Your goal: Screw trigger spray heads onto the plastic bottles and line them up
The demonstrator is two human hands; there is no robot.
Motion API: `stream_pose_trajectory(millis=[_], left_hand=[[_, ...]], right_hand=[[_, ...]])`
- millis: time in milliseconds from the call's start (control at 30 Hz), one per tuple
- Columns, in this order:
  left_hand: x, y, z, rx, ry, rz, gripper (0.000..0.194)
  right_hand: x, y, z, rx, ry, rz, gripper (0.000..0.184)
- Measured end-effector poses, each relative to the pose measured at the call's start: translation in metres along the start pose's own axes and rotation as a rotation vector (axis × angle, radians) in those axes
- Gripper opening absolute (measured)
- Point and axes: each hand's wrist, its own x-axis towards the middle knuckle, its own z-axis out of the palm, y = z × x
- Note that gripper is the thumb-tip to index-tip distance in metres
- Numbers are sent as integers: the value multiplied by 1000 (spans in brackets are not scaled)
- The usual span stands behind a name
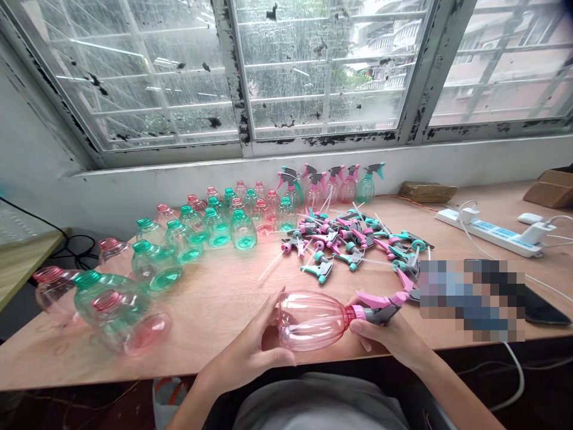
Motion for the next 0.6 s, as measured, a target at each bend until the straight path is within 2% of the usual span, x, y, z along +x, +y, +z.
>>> stream_pose_trajectory(millis=[100,267,467,600], left_hand=[[-1,2,-1,10,-10,1,94],[1,9,3,66,-15,-34,100],[1,9,2,77,-22,-82,105],[2,10,-2,9,-46,-50,85]], right_hand=[[-1,-1,2,56,36,6,36],[1,2,1,148,24,-29,33],[1,-1,1,141,33,-8,35],[0,-4,4,105,12,-1,37]])
